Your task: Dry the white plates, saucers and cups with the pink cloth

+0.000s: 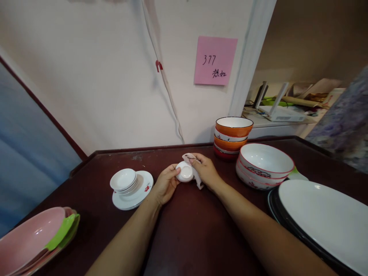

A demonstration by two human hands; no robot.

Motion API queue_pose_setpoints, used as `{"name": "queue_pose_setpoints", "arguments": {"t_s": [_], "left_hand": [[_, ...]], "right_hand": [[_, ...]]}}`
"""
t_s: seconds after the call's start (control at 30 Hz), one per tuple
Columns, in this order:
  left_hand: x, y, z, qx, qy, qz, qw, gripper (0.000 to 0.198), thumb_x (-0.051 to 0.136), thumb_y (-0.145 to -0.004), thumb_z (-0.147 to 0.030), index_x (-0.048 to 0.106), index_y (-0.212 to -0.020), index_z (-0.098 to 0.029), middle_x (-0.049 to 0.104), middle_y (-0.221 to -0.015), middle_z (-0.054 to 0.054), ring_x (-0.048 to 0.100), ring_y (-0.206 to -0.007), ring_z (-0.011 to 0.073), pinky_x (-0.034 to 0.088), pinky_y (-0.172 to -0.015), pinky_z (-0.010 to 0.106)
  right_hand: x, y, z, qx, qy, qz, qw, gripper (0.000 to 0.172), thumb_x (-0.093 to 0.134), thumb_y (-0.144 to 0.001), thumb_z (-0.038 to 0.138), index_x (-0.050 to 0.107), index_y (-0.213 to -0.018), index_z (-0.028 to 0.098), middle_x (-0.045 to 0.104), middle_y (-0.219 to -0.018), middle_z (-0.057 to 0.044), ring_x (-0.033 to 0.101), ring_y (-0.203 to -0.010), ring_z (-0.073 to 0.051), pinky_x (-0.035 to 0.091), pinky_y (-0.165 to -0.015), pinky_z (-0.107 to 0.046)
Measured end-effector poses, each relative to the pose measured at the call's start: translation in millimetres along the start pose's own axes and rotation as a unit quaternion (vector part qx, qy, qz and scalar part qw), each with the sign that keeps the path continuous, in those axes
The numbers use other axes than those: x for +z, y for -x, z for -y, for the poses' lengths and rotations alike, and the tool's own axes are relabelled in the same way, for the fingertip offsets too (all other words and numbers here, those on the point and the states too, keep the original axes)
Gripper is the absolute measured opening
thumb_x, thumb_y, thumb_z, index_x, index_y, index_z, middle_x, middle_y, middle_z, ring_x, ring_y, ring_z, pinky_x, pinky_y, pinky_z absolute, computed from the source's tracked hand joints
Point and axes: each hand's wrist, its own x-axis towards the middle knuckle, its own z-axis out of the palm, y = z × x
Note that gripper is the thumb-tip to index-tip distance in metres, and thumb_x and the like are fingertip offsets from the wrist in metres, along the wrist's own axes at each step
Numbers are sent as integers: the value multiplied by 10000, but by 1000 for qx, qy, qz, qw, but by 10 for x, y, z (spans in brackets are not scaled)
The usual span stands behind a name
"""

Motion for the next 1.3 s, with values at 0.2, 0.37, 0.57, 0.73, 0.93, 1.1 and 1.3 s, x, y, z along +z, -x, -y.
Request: {"name": "queue_pose_setpoints", "arguments": {"t_s": [0.2, 0.37, 0.57, 0.73, 0.93, 1.1, 1.3], "left_hand": [[21, -8, -2, 49, 54, -29, 997, 233, 733, -754, -191, 631, -961, -155, 694, -1000, 55, 651, -887, 161, 506, -848, 310], [-11, -51, 13, 79, 105, -57, 990, 232, 757, -724, -161, 609, -903, -158, 705, -948, 47, 650, -894, 150, 496, -884, 304], [-6, -64, 28, 88, 105, -74, 988, 252, 784, -697, -193, 572, -830, -175, 694, -850, 12, 644, -793, 127, 511, -809, 280], [119, -4, 61, 60, 58, -47, 995, 257, 778, -704, -203, 560, -836, -172, 690, -884, 21, 657, -826, 162, 512, -861, 371], [138, 14, 116, 43, 31, -28, 998, 215, 737, -737, -202, 633, -918, -149, 685, -932, 44, 636, -831, 140, 497, -846, 305], [69, -10, 33, 15, 129, -13, 991, 230, 569, -816, -282, 652, -968, -131, 689, -953, 92, 641, -864, 182, 515, -823, 334], [22, -49, -22, 47, 180, -52, 981, 143, 555, -830, -212, 650, -906, -136, 699, -961, 88, 643, -924, 169, 516, -795, 271]], "right_hand": [[39, 33, -132, -4, 21, -59, 998, 246, 608, -757, 409, 596, -875, 194, 613, -788, -1, 555, -722, -171, 445, -674, -281], [167, 170, -149, -82, 125, -57, 987, 108, 642, -717, 292, 617, -769, 200, 560, -820, -12, 545, -785, -176, 441, -702, -283], [260, 221, -243, -66, 123, -20, 990, 83, 569, -756, 245, 613, -817, 212, 582, -812, -2, 547, -766, -165, 436, -688, -273], [91, 27, -255, 50, 11, -103, 993, 223, 531, -796, 369, 592, -912, 188, 617, -767, -3, 561, -710, -169, 442, -648, -271], [71, 36, -115, -140, 213, -29, 966, 244, 482, -830, 192, 678, -974, 213, 630, -1015, -64, 569, -987, -204, 437, -891, -360], [126, 180, -56, -222, 344, 76, 909, 326, 511, -861, 141, 671, -1101, 292, 522, -1324, -68, 422, -1269, -231, 369, -1033, -465], [139, 248, -103, -309, 378, 181, 854, 436, 437, -807, 0, 678, -1076, 245, 446, -1448, -69, 244, -1418, -235, 311, -1097, -514]]}}
